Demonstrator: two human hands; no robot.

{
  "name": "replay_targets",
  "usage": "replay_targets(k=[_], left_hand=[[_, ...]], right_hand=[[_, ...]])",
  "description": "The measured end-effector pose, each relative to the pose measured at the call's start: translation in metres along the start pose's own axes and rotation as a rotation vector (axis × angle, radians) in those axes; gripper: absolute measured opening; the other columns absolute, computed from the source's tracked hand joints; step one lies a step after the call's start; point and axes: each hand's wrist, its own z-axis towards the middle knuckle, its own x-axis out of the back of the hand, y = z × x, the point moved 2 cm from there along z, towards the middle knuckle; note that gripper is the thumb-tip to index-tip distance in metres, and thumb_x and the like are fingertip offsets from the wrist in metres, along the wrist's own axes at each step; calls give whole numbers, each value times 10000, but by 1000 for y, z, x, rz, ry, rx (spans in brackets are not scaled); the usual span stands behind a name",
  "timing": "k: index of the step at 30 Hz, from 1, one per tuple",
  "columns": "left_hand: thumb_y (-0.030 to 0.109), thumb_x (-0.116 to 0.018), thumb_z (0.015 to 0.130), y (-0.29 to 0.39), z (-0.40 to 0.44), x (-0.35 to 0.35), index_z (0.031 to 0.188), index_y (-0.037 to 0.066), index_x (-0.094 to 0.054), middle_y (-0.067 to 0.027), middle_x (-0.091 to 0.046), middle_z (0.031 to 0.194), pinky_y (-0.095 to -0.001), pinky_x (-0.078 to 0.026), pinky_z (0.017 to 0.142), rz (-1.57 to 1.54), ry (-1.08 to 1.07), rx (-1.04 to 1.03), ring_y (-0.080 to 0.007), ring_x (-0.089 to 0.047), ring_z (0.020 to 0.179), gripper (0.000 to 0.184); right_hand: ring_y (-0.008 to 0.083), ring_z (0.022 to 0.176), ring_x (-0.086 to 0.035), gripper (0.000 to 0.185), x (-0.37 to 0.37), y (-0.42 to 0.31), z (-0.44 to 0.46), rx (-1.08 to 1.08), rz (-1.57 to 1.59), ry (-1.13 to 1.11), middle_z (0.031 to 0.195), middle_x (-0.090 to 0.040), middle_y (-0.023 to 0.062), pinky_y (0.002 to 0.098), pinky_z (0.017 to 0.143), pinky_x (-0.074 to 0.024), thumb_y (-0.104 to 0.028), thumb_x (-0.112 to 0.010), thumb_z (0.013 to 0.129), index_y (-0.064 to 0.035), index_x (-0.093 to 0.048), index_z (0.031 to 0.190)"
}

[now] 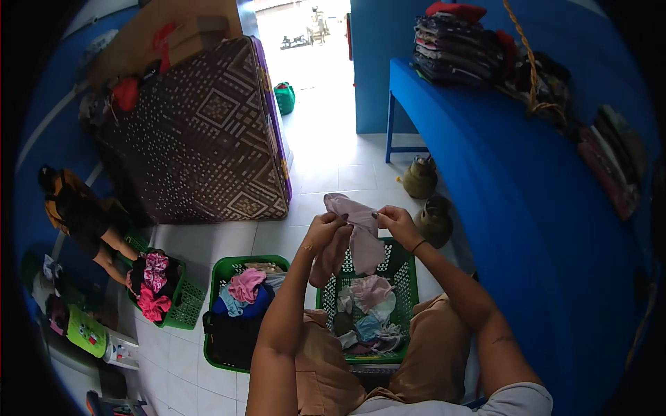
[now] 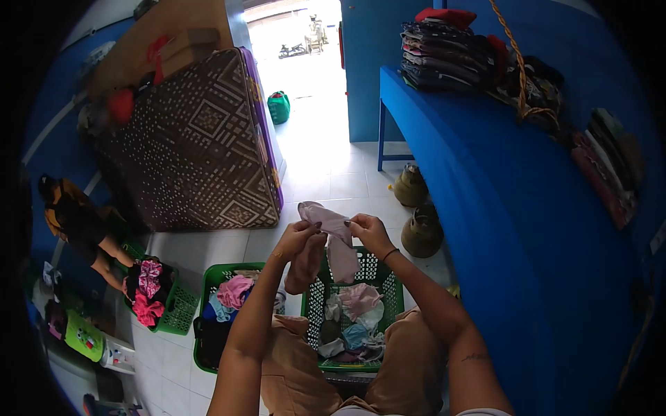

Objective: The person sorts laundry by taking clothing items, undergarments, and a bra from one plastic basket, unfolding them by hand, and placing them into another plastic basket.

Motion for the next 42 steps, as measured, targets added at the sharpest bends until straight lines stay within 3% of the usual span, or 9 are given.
replay_targets(k=[8,14,18,21,24,29,34,39,42], left_hand=[[106,-523,788,3,-14,26,882,-42,-607,-81,-601,714,-213,-436,550,76,273,9,-125,-534,597,194],[60,-500,780,4,-23,37,862,-40,-602,-83,-592,666,-232,-434,496,133,541,27,-135,-541,529,165],[85,-530,771,10,-20,34,876,-42,-603,-94,-598,670,-229,-450,523,215,429,-62,-144,-568,567,180],[98,-545,767,22,-20,26,883,-43,-603,-100,-601,671,-227,-458,537,262,373,-108,-148,-582,586,192],[214,-622,747,36,-25,-5,934,-4,-633,-113,-633,774,-234,-462,608,150,104,-71,-151,-573,660,287],[217,-594,769,34,-27,-35,948,-27,-612,-108,-623,802,-231,-448,624,268,-44,-86,-143,-548,663,303],[194,-529,801,32,-19,-41,925,-34,-598,-92,-604,817,-217,-428,637,297,-109,-99,-129,-516,677,269],[167,-473,819,31,-12,-22,887,-35,-587,-76,-589,812,-204,-413,642,-9,-110,-79,-114,-484,696,242],[167,-460,833,28,-10,-7,915,-42,-586,-73,-591,813,-192,-419,628,-142,-86,-47,-111,-494,684,258]], right_hand=[[102,458,-412,114,30,-10,0,91,-428,364,541,-524,13,218,441,-335,-73,-523,757,-7,-571,677],[113,475,-452,93,30,-22,-4,71,-598,311,581,-543,18,207,472,-374,-70,-506,771,-27,-580,736],[115,541,-502,91,18,-3,-2,-207,489,76,676,-567,24,206,527,-426,-96,-501,803,-56,-579,823],[116,597,-522,103,11,-7,-3,-231,560,53,728,-571,26,206,567,-440,-112,-499,819,-67,-576,869],[117,653,-542,122,0,-15,-6,-259,630,31,780,-575,29,205,607,-454,-128,-496,834,-77,-572,915],[105,732,-549,164,-17,-20,-12,-269,532,-7,822,-579,29,191,649,-447,-132,-510,837,-80,-565,982],[182,890,-538,280,-18,-2,-7,-263,391,-85,968,-569,97,316,785,-448,-212,-499,857,-54,-530,1087],[258,1020,-481,404,-13,14,0,-46,126,-91,1114,-510,137,386,880,-382,-317,-477,854,-53,-490,1160],[298,1085,-429,502,-6,28,-6,-197,-491,-162,1217,-434,156,385,923,-327,-389,-473,828,-54,-457,1201]])
